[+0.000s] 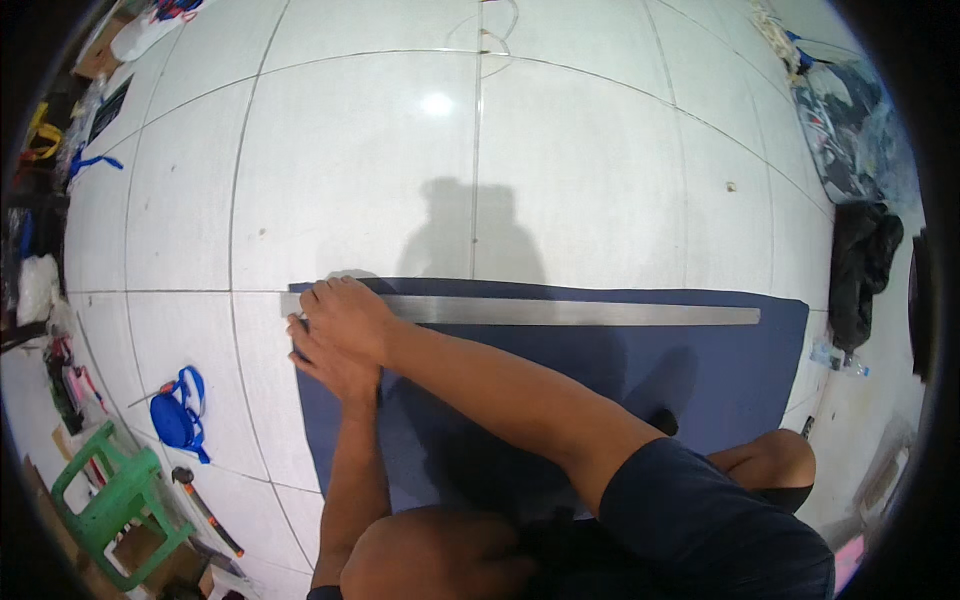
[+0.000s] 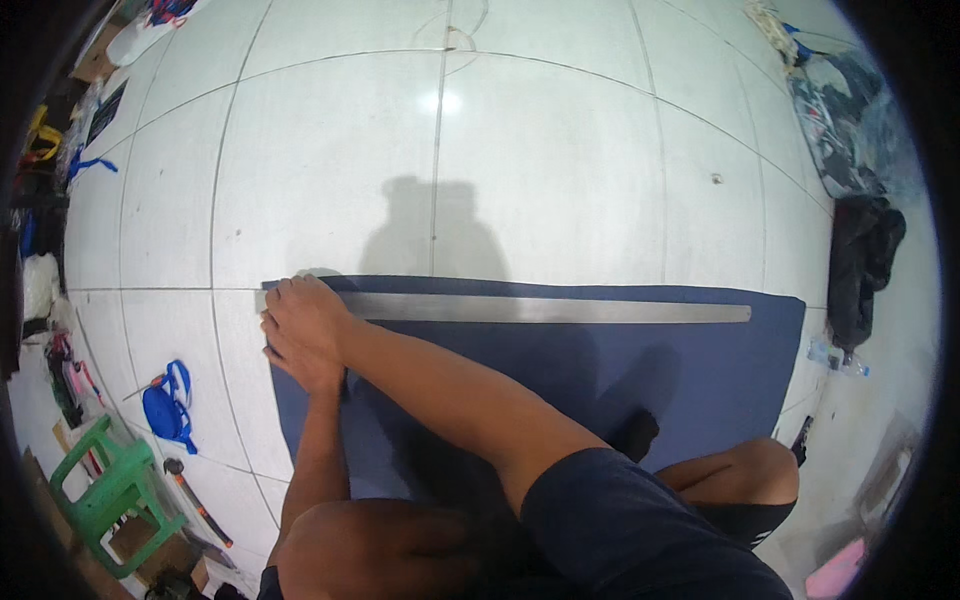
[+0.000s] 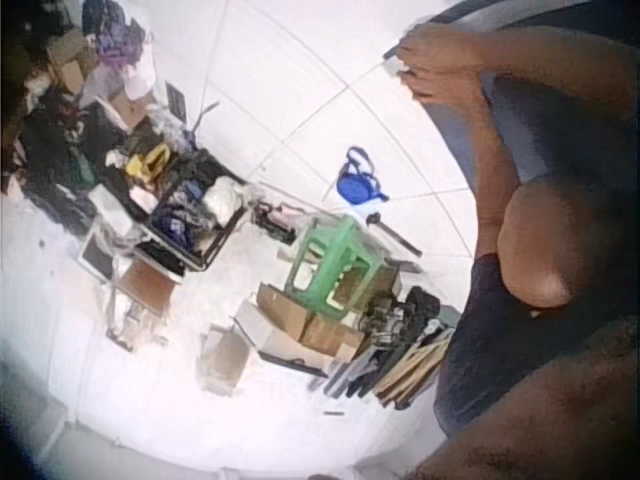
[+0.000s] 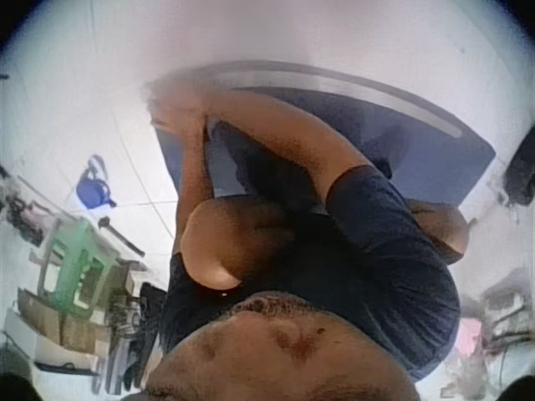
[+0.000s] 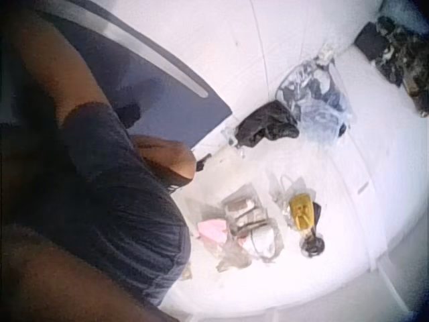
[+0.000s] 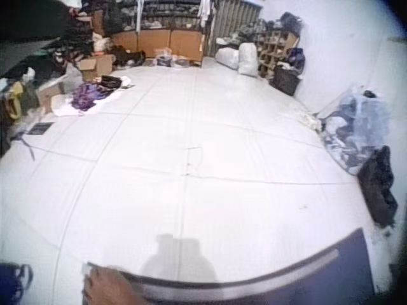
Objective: The person uses a straightedge and a pencil to draw lines on a piece of blue fabric, then places a cardboard pattern on the fabric and traces around it with the pencil.
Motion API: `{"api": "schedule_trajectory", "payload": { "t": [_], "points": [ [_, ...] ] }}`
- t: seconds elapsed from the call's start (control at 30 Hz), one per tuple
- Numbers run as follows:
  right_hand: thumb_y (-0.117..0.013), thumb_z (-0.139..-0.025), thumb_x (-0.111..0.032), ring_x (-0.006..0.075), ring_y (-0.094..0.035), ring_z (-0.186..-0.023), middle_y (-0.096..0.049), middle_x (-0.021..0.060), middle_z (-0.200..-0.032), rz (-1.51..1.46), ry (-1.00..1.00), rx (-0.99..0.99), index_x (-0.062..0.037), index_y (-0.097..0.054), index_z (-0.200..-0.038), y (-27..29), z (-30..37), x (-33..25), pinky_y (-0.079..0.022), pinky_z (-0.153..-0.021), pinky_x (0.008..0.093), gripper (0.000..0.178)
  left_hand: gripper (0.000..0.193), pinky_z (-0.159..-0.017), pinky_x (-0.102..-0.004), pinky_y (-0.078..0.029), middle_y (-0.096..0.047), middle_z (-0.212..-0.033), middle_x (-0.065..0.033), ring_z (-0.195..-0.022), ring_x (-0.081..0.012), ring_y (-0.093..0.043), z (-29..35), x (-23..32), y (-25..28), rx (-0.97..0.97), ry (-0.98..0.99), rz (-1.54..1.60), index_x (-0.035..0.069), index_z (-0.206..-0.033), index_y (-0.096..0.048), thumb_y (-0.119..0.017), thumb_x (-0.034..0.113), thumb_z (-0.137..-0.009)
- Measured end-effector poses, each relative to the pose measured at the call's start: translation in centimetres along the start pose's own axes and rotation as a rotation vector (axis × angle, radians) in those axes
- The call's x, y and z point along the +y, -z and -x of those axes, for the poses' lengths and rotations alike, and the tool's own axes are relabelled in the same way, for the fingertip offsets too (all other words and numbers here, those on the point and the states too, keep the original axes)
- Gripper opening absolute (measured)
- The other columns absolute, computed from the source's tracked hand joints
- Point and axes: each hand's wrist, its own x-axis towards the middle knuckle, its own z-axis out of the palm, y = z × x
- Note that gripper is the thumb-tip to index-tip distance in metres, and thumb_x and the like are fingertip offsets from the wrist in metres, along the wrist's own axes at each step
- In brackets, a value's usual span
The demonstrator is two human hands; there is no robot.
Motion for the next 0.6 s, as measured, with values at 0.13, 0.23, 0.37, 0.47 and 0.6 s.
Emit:
{"api": "schedule_trajectory", "payload": {
  "t": [0.13,0.23,0.37,0.47,0.6],
  "points": [
    [-0.069,-0.087,-0.018,0.0346,-0.068,-0.099,-0.069,0.0205,-0.099,-0.163,-0.061,-0.27,0.0007,-0.068,-0.108,-1.2,-4.0,0.3,-0.054,-0.089,0.0447,0.029,0.101,-0.122,-0.0634,-0.006,-0.022,-0.166,-0.0234,-0.157,-0.0364,-0.013,0.5,0.1,-0.3,0.056,-0.041,0.047,0.004,-0.16,-0.022,-0.063,0.064,-0.089],
    [-0.071,-0.086,-0.016,0.0364,-0.068,-0.1,-0.07,0.0165,-0.101,-0.388,0.041,0.007,-0.0035,-0.067,-0.111,0.2,-4.1,2.7,-0.054,-0.09,0.0467,0.028,0.102,-0.122,-0.0638,-0.006,-0.023,-0.165,-0.0252,-0.156,-0.0391,-0.016,-0.1,2.0,1.4,0.088,0.027,0.22,0.002,-0.159,-0.027,-0.063,0.066,-0.089],
    [-0.048,-0.107,-0.027,0.0396,-0.063,-0.101,-0.065,0.0207,-0.103,-0.192,-0.112,-0.25,-0.0022,-0.061,-0.111,12.5,4.1,10.2,-0.048,-0.09,0.0526,0.028,0.096,-0.123,-0.0649,-0.008,-0.026,-0.162,-0.0291,-0.154,-0.0438,-0.02,-0.6,2.1,2.2,0.077,0.074,0.159,0.0,-0.154,-0.039,-0.067,0.064,-0.088],
    [-0.049,-0.107,-0.022,0.0424,-0.059,-0.098,-0.062,0.0211,-0.102,0.031,-0.335,-0.304,-0.0034,-0.059,-0.109,22.9,18.6,14.3,-0.047,-0.084,0.0526,0.021,0.094,-0.122,-0.0656,-0.009,-0.026,-0.162,-0.0298,-0.153,-0.0445,-0.022,-1.0,2.3,2.0,0.128,0.05,0.163,0.003,-0.155,-0.038,-0.067,0.063,-0.089],
    [-0.05,-0.106,-0.025,0.0403,-0.054,-0.126,-0.057,0.0212,-0.135,0.223,-0.558,-0.341,-0.0048,-0.058,-0.125,26.7,36.2,15.5,-0.045,-0.104,0.0525,0.029,0.088,-0.121,-0.0675,-0.013,-0.024,-0.165,-0.0283,-0.154,-0.0458,-0.021,-1.2,1.1,0.7,0.111,-0.017,0.077,0.007,-0.158,-0.037,-0.061,0.063,-0.094]
  ]
}}
